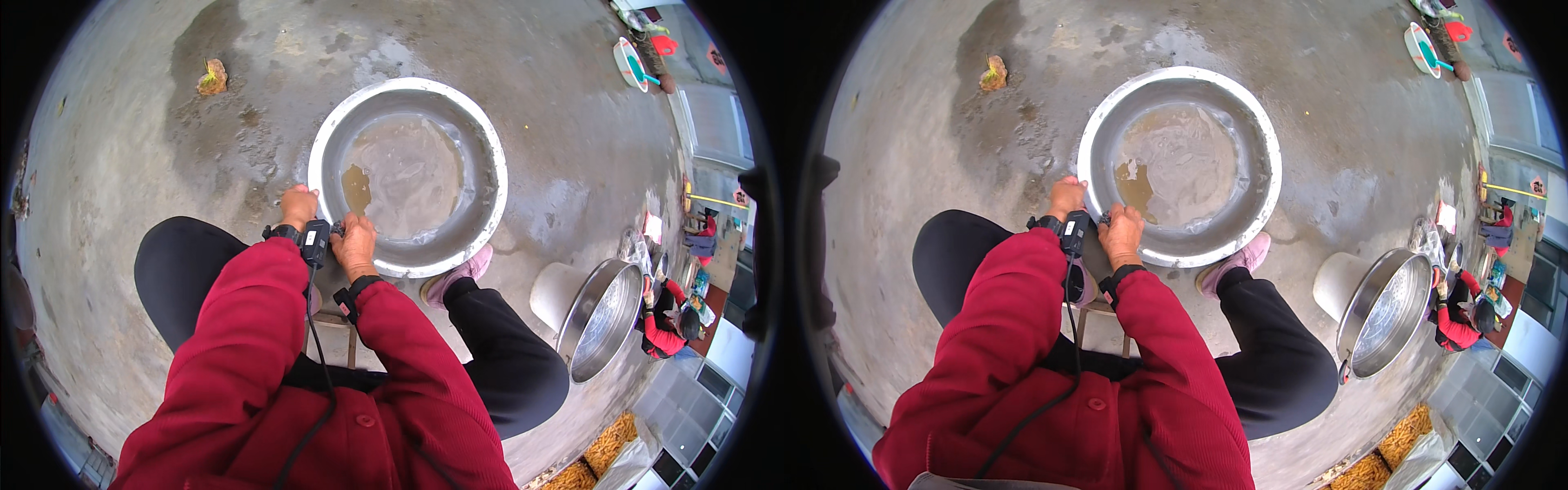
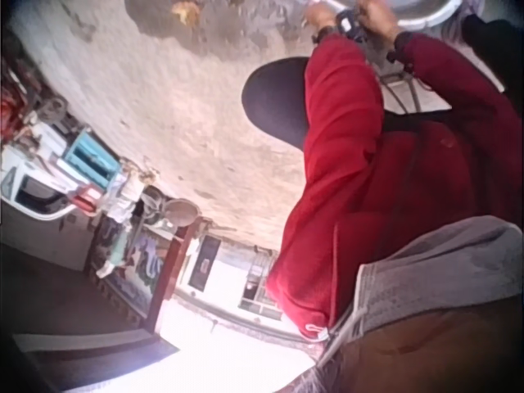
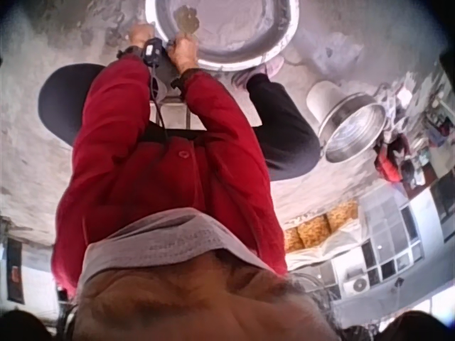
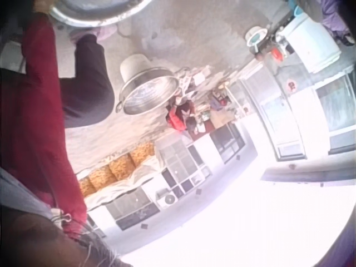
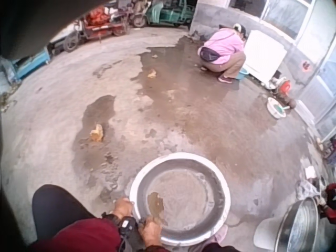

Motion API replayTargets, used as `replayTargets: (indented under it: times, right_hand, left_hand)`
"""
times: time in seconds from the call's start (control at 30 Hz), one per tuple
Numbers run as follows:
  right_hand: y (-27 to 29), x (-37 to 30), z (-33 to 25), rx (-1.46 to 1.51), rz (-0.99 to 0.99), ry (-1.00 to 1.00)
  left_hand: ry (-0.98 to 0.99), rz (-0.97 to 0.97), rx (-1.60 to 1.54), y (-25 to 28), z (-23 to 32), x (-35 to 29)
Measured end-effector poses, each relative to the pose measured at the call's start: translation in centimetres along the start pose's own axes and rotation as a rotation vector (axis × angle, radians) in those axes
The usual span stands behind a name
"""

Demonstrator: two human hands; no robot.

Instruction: The person scrubs a perforated metal steamer insert with a steel wool pad, rinses it in a white bucket, and then scrubs the inside of a large metal basin. The person repeatedly dips the pad into the bucket and scrubs different areas of the basin.

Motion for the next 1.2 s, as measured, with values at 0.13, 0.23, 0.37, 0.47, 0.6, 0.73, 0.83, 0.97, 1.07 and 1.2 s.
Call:
replayTargets:
  times: [0.13, 0.23, 0.37, 0.47, 0.6, 0.73, 0.83, 0.97, 1.07, 1.2]
  right_hand:
    - [-0.5, -0.2, 1.0, 0.017, -0.029, -0.165]
    - [-0.7, -0.6, 1.8, -0.048, -0.068, -0.276]
    - [0.0, -0.3, -0.2, 0.015, 0.048, -0.027]
    - [-0.5, -0.1, 1.2, 0.026, -0.017, -0.191]
    - [-0.8, -0.5, 1.8, -0.031, -0.066, -0.258]
    - [-0.6, -0.5, 1.4, 0.026, -0.047, -0.196]
    - [-0.2, -0.6, 1.5, 0.032, -0.069, -0.205]
    - [0.1, -1.3, 2.4, -0.008, -0.148, -0.266]
    - [0.0, -1.3, 2.1, -0.005, -0.106, -0.233]
    - [-0.5, -0.4, 1.6, 0.032, -0.106, -0.152]
  left_hand:
    - [-0.016, -0.018, -0.033, -0.1, 0.7, -0.6]
    - [0.013, -0.021, -0.002, -0.3, 0.8, -1.2]
    - [0.013, 0.006, 0.092, -0.1, 1.5, -1.8]
    - [0.021, -0.037, 0.114, -0.4, 1.6, -1.7]
    - [0.093, -0.087, 0.010, -0.8, 0.4, -2.0]
    - [0.085, -0.063, 0.027, -0.9, 0.5, -2.3]
    - [0.093, -0.048, 0.053, -0.7, 0.6, -2.3]
    - [0.075, -0.073, 0.035, -0.9, 0.7, -2.1]
    - [0.077, -0.080, 0.033, -1.0, 0.5, -2.2]
    - [0.084, -0.078, 0.027, -1.0, 0.5, -2.0]
Point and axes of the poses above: each hand's wrist, its own x-axis towards the middle knuckle, its own y-axis out of the back of the hand, z = x × y, the point moved 8 cm from there along x, towards the middle knuckle, and after that the axes turned 15 degrees about -z, right-handed, at the moved point
